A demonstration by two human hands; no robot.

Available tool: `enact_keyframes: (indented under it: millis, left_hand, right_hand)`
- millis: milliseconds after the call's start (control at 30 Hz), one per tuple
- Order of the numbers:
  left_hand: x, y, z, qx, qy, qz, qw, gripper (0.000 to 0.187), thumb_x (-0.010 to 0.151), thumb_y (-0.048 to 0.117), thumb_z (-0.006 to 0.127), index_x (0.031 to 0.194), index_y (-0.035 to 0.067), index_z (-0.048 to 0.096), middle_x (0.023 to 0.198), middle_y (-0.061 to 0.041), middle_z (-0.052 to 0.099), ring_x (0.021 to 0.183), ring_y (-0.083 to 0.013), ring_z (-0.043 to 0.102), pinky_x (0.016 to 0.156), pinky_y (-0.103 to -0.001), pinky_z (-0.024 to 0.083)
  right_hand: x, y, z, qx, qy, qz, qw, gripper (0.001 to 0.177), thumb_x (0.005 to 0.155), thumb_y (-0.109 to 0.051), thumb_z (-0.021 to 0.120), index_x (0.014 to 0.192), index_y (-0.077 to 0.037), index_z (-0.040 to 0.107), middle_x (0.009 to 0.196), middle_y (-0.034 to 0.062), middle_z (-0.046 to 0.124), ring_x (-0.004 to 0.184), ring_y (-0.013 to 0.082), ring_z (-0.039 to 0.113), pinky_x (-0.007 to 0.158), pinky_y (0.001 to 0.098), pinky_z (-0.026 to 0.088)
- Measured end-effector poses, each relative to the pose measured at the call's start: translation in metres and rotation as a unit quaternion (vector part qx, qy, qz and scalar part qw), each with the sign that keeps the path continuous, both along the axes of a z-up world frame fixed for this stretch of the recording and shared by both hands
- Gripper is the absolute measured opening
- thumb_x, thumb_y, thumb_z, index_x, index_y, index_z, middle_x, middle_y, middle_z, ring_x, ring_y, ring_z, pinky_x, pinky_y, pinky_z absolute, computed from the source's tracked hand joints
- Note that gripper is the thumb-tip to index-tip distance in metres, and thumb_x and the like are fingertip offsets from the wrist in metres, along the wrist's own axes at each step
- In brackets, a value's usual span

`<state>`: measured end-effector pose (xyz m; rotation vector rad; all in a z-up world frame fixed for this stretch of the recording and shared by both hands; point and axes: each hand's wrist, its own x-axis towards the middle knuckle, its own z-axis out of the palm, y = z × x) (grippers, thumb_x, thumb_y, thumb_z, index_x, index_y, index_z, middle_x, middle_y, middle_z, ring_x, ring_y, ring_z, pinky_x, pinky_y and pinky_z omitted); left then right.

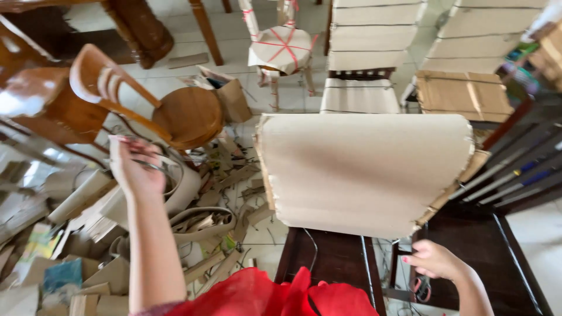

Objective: Wrapping wooden chairs with cardboard sheets and securing them with wire for transport.

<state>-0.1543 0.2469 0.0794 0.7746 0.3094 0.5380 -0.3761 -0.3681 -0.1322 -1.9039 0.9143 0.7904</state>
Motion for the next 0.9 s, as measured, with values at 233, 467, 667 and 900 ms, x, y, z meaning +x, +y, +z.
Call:
enact_keyframes:
  millis: [233, 467, 667, 900]
  left_hand:
    - [-0.117, -0.044, -0.005, 0.028, 0.001, -0.078, 0.997, 0.026, 0.1, 0.017, 0.066, 0.075, 0.014, 0.059, 0.064, -0.001, 0.055, 0.052, -0.0119, 0.053, 0.053, -0.025, 0.052]
    - [-0.236, 0.078, 0.034, 0.106, -0.183, -0.032, 0.977, 0.021, 0.103, 0.006, 0.052, 0.086, 0.011, 0.062, 0.068, 0.005, 0.043, 0.055, -0.0066, 0.036, 0.052, -0.021, 0.033]
    - [-0.293, 0.116, 0.006, 0.483, 0.184, 0.024, 0.856, 0.027, 0.094, 0.024, 0.066, 0.121, 0.02, 0.063, 0.115, -0.001, 0.062, 0.095, -0.0088, 0.052, 0.08, -0.026, 0.04]
    - [-0.247, 0.07, -0.063, 0.492, 0.208, -0.212, 0.818, 0.027, 0.094, 0.021, 0.062, 0.067, 0.016, 0.066, 0.053, 0.005, 0.05, 0.049, -0.0096, 0.033, 0.05, -0.028, 0.027]
  right_hand:
    - [0.103, 0.296, 0.137, 0.15, -0.485, 0.287, 0.812, 0.061, 0.086, -0.013, 0.077, 0.143, -0.014, 0.055, 0.145, 0.0118, 0.059, 0.097, 0.0318, 0.078, 0.09, 0.0464, 0.062]
    - [0.165, 0.458, 0.027, 0.095, -0.539, 0.417, 0.725, 0.022, 0.1, -0.006, 0.061, 0.12, 0.0, 0.064, 0.139, 0.0247, 0.056, 0.118, 0.0365, 0.068, 0.106, 0.0416, 0.058]
    - [0.114, 0.557, 0.098, 0.174, -0.615, 0.454, 0.62, 0.016, 0.097, 0.018, 0.049, 0.101, 0.017, 0.064, 0.108, 0.0328, 0.069, 0.085, 0.032, 0.075, 0.081, 0.0284, 0.07]
    - [0.094, 0.549, 0.135, 0.077, -0.514, 0.581, 0.626, 0.029, 0.085, 0.01, 0.065, 0.114, 0.004, 0.066, 0.109, 0.0166, 0.073, 0.089, 0.0299, 0.07, 0.075, 0.0365, 0.055]
